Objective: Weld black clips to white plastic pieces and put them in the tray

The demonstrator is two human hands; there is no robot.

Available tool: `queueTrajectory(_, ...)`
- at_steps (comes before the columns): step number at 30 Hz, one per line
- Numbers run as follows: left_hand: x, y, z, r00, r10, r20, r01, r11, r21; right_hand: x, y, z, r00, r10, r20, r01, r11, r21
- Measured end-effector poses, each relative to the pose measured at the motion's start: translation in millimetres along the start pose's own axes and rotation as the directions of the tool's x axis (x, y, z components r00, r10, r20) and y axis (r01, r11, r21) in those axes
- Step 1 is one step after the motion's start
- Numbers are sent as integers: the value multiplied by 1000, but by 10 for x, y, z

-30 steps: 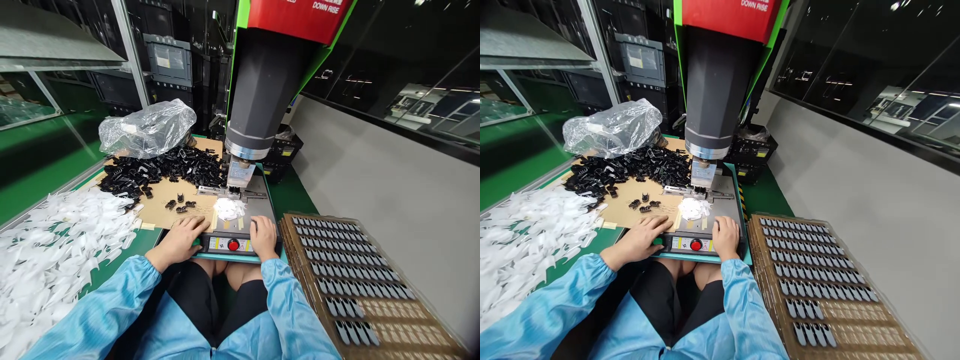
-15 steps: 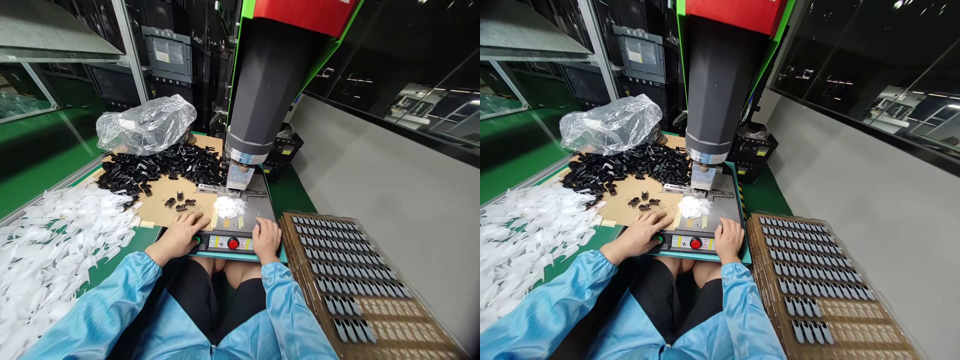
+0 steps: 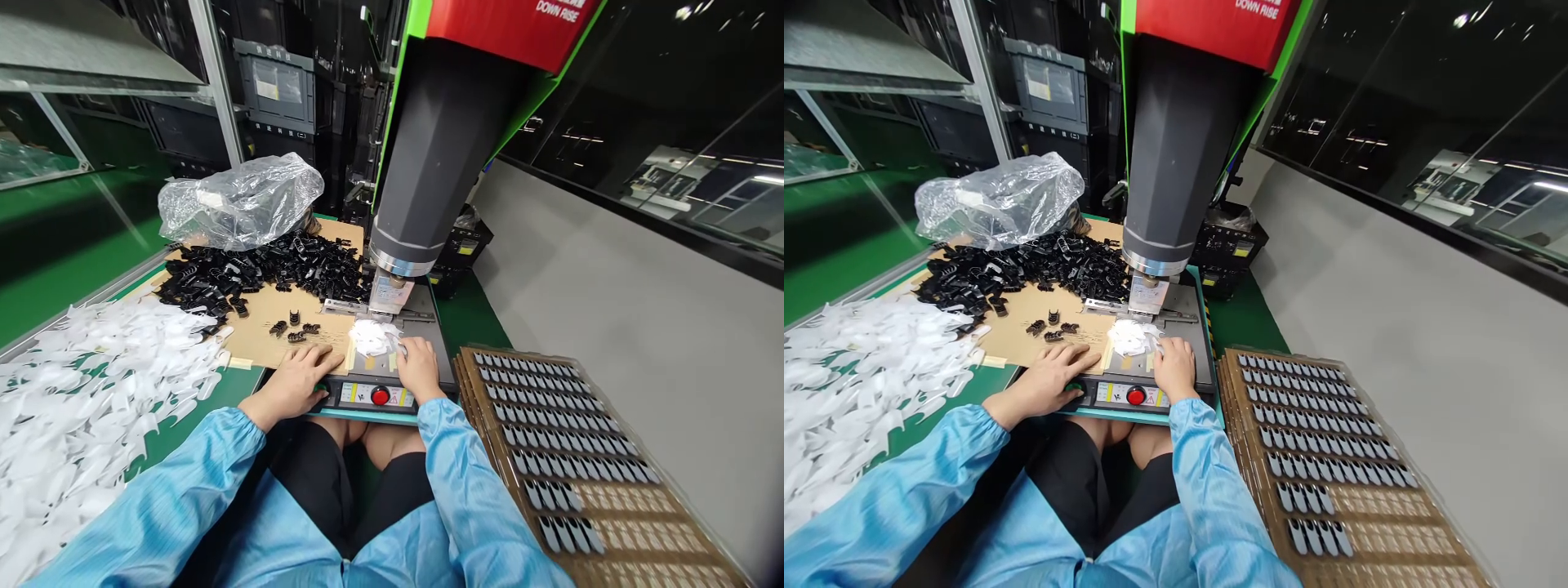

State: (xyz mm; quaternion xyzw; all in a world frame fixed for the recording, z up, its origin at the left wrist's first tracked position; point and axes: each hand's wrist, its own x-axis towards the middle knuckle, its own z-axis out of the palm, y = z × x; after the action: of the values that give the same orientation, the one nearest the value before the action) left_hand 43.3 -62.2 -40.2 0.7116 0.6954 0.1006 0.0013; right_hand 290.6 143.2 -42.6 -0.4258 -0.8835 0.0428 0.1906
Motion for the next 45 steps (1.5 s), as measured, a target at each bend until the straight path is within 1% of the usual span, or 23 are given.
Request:
queueTrajectory(5, 9, -4, 7, 1000, -14, 8, 14, 1000, -27, -28, 95, -22, 1000, -29, 3, 29, 999, 23)
queueTrajectory(10, 4, 4, 17, 1000, -24, -2, 23, 998, -50, 8, -2, -10, 1000, 16, 19, -16, 1000, -6)
queueTrajectory(13, 0, -1, 25, 1000, -13, -13, 13, 999, -33, -5, -19, 20, 999, 40, -3, -40, 999, 12)
queueTrajectory(16, -3, -11, 33, 1000, -3, -23, 2, 999, -35, -28, 62, 34, 1000, 20, -14, -19, 998, 56)
queueTrajectory(20, -3, -21, 44, 1000, -5, -21, 4, 999, -37, -18, 253, 7, 1000, 0, 2, 0, 997, 81)
queueTrajectory(22, -4, -24, 48, 1000, -5, -17, 4, 999, -33, -1, 361, -20, 1000, 30, -4, -29, 997, 71)
queueTrajectory(24, -3, -26, 48, 1000, -4, -9, 4, 1000, -31, 14, 476, -51, 996, 90, -27, -89, 995, 48)
queueTrajectory(29, 0, -16, 29, 1000, -2, 2, 2, 1000, -19, 31, 744, -113, 962, 258, -91, -255, 966, 35)
queueTrajectory(33, 0, 1, 9, 1000, -7, 6, 7, 1000, -26, 80, 899, -123, 948, 312, -61, -305, 946, 111)
queueTrajectory(35, 1, 2, 7, 1000, -9, 7, 10, 999, -36, 116, 959, -126, 945, 327, -32, -316, 932, 180)
queueTrajectory(37, 4, -5, 11, 1000, -13, 6, 14, 999, -49, 146, 1001, -130, 931, 364, -15, -349, 903, 250)
queueTrajectory(40, 9, -19, 28, 1000, -10, -2, 10, 998, -57, 161, 998, -128, 897, 442, -4, -415, 845, 338)
queueTrajectory(41, 9, -20, 35, 1000, -7, -7, 6, 998, -56, 160, 971, -120, 893, 450, -10, -418, 836, 355)
queueTrajectory(43, 7, -14, 47, 1000, -3, -17, 2, 999, -54, 153, 876, -85, 910, 410, -54, -366, 860, 356)
queueTrajectory(45, 4, 2, 47, 1000, -3, -26, 2, 999, -53, 150, 732, -27, 943, 309, -124, -259, 915, 311)
